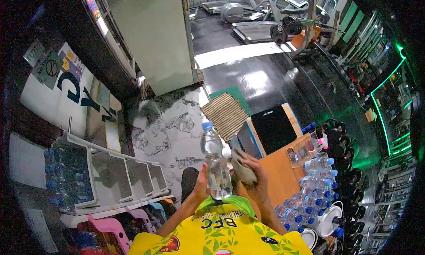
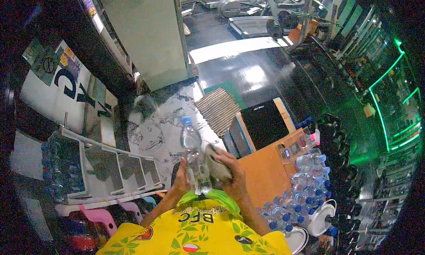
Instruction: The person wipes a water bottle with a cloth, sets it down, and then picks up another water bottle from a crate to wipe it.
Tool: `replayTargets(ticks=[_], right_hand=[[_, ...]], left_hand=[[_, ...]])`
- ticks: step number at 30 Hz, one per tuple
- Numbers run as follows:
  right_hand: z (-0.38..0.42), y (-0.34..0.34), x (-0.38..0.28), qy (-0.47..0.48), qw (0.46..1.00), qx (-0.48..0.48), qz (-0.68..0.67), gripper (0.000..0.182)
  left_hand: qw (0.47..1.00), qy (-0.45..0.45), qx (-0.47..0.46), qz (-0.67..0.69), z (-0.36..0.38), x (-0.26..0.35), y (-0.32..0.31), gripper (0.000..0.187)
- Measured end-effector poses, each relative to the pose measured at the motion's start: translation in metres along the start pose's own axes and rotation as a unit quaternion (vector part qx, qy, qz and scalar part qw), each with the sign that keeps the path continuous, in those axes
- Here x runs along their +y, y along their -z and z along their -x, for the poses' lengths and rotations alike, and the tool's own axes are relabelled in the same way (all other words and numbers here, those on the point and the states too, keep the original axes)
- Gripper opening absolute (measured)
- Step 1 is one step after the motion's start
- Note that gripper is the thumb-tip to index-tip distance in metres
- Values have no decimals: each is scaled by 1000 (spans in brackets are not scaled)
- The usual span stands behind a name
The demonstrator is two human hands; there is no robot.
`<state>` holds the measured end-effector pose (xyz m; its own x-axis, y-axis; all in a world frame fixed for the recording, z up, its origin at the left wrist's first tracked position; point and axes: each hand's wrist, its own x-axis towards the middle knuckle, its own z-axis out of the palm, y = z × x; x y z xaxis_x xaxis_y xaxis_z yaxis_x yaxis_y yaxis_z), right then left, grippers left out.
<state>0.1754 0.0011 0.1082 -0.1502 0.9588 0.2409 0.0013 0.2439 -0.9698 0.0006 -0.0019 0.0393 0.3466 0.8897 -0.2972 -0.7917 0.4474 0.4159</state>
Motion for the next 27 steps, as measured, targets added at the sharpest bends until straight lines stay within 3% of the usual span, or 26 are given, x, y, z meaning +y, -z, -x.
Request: replayTargets(ticks=[1, 2, 4, 6, 7, 10, 12, 13, 14, 15, 16, 17, 18, 19, 20, 22, 24, 26, 27], right_hand=[[-14, -12, -9, 54, 988, 34, 139, 53], [-15, -22, -12, 54, 988, 34, 139, 53], [-17, -36, -16, 98, 935, -64, 336, 50], [-5, -36, -10, 109, 934, -93, 328, 57], [4, -35, -9, 103, 939, -134, 298, 57], [20, -22, -4, 110, 942, -196, 247, 55], [24, -9, 0, 76, 958, -257, 103, 48], [27, -3, 11, 34, 971, -237, -5, 43], [31, 3, 22, 34, 971, -237, -5, 43], [34, 8, 31, -87, 980, -144, -103, 43], [37, 10, 37, -205, 958, -45, -198, 44], [26, 5, 30, -205, 957, -45, -198, 44], [3, -5, 16, -91, 989, -3, -114, 46], [-13, -15, 5, 26, 999, 39, -27, 49], [-18, -23, -1, 26, 999, 37, -28, 49], [-23, -35, -8, 126, 947, -82, 283, 56], [-17, -42, -6, 126, 940, -120, 293, 55], [-3, -42, -2, 123, 933, -153, 303, 55], [4, -40, 2, 120, 936, -196, 266, 55]], left_hand=[[1000, 10, 4, -14, 0, 0, -4, 63], [999, 19, 9, -28, 0, -2, -7, 63], [995, -16, 51, -84, -3, -6, -1, 63], [998, -14, -35, 53, -4, 2, 7, 68], [1000, -22, 11, -6, -2, 6, 6, 71], [998, 15, 0, -67, -11, 9, 51, 74], [995, -33, 14, -91, -7, 14, 29, 76], [991, -67, 22, -117, -4, 16, 21, 78], [984, -101, 31, -142, -2, 17, 17, 79], [987, -97, 28, -126, -1, 16, 15, 77], [987, -96, 29, -126, 0, 13, 16, 77], [989, -57, 44, -132, 0, 10, 18, 77], [988, -18, 59, -139, 0, 7, 18, 78], [991, -19, 8, -133, -1, 6, 15, 72], [991, -21, 9, -133, -3, 1, 10, 72], [995, -63, 68, -25, -6, -9, -1, 67], [990, -109, 71, -51, 1, 4, -17, 68], [999, -32, 23, 17, 8, 19, -7, 72], [987, 8, -89, 133, -2, 19, 14, 73]])
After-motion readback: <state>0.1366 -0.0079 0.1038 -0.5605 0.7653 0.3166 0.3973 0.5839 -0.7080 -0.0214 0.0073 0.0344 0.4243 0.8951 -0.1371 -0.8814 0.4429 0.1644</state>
